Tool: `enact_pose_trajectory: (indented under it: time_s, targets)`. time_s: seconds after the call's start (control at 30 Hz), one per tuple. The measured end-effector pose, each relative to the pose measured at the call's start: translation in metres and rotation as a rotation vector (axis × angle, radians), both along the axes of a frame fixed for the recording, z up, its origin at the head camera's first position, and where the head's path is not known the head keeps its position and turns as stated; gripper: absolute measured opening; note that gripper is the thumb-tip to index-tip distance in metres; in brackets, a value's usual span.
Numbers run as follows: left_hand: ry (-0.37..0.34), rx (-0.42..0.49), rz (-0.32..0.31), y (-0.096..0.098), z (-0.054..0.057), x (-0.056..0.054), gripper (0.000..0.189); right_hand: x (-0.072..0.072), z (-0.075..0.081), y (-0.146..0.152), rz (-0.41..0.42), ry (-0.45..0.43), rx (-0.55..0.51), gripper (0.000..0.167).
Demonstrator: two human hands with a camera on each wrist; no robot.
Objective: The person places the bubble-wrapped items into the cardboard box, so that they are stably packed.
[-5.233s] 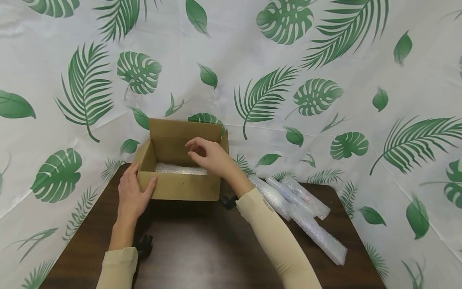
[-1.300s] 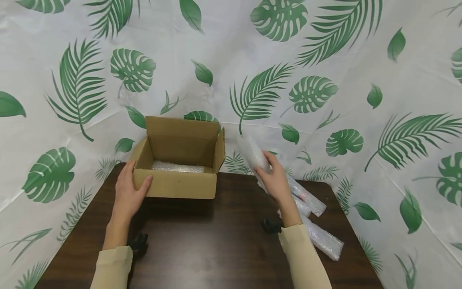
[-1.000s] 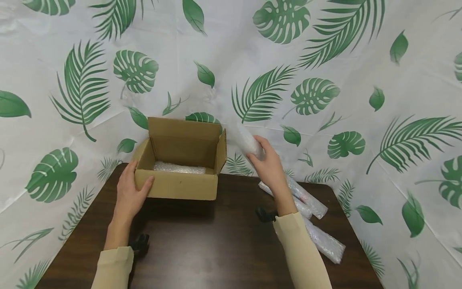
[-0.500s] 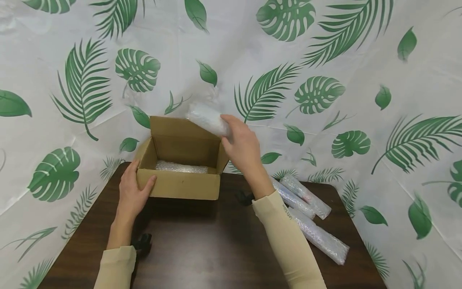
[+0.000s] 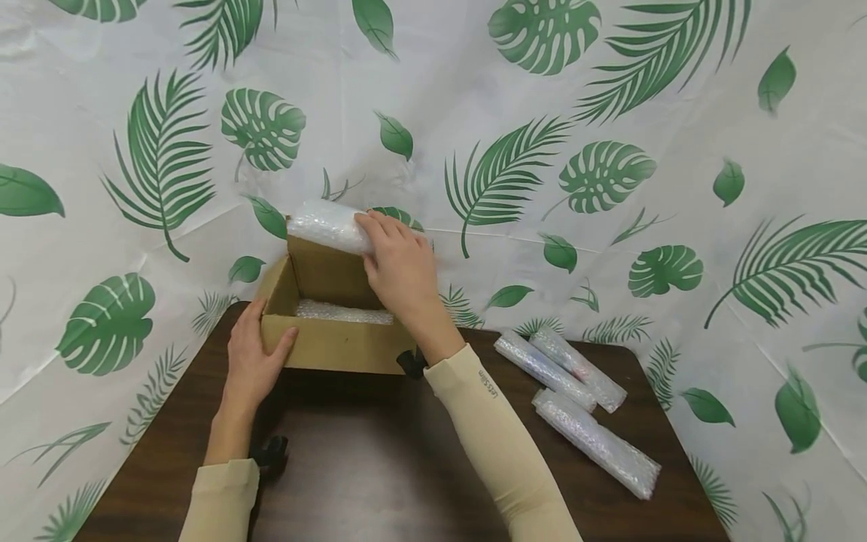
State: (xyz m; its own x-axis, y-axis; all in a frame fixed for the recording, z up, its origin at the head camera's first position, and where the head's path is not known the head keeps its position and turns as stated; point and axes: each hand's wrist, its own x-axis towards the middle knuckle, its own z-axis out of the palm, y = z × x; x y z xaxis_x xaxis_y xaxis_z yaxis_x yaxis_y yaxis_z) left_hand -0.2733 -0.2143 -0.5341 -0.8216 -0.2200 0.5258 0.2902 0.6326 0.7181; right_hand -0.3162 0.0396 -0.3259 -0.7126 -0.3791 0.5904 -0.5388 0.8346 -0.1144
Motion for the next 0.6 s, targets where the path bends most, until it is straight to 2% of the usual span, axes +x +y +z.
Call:
enact_pose_trajectory:
  time_s: [0.13, 0.3, 0.47, 0.6]
  targets:
    - [0.004, -0.004, -0.002, -0.002, -0.001, 0.000, 0.082, 0.001, -0.012, -0.022, 0.026, -0.100, 0.087, 0.059]
    - [-0.015, -0.010, -0.007, -0.003, 0.000, -0.001, 0.082, -0.003, -0.037, -0.040, 0.016, -0.281, 0.158, 0.058]
    - [-0.032, -0.019, 0.001, -0.003, 0.000, -0.001, 0.083, -0.013, -0.057, -0.043, 0.023, -0.457, 0.160, 0.055]
    - [-0.037, -0.022, 0.002, -0.004, 0.001, -0.002, 0.083, -0.017, -0.065, -0.042, 0.044, -0.549, 0.144, 0.054]
